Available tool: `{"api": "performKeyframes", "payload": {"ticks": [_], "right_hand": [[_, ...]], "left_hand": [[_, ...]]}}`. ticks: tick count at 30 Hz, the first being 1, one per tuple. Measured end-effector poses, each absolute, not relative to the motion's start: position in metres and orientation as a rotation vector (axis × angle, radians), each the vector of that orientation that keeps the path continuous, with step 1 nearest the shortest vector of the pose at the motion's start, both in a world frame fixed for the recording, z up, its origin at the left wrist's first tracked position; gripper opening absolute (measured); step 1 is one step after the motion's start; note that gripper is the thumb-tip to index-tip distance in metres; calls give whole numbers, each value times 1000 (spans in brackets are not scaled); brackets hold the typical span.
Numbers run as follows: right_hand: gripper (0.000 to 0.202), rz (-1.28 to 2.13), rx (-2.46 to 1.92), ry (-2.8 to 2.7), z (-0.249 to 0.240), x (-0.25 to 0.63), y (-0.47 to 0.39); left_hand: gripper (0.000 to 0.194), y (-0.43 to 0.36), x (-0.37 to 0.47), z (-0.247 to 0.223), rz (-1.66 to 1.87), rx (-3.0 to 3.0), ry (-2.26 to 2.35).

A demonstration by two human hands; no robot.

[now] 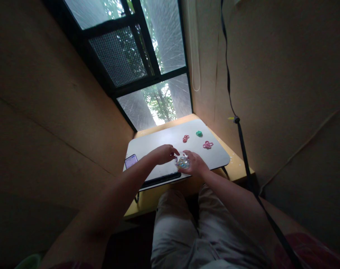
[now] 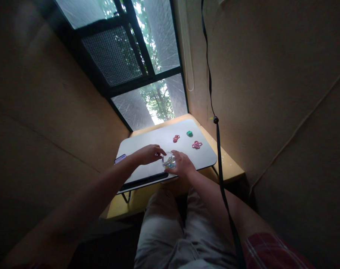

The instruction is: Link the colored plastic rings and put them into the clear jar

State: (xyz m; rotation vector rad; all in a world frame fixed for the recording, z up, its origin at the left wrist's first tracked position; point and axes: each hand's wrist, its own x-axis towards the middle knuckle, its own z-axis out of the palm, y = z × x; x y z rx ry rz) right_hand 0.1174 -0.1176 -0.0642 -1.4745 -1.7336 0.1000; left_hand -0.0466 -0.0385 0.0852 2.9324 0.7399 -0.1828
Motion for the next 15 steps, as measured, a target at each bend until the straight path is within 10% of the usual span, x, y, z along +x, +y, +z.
{"api": "performKeyframes", "payload": {"ticks": [15], "right_hand": [[85, 111, -1478, -1734, -63, 118, -118]], "left_hand": [[22, -33, -45, 91, 10, 2919, 735]]}}
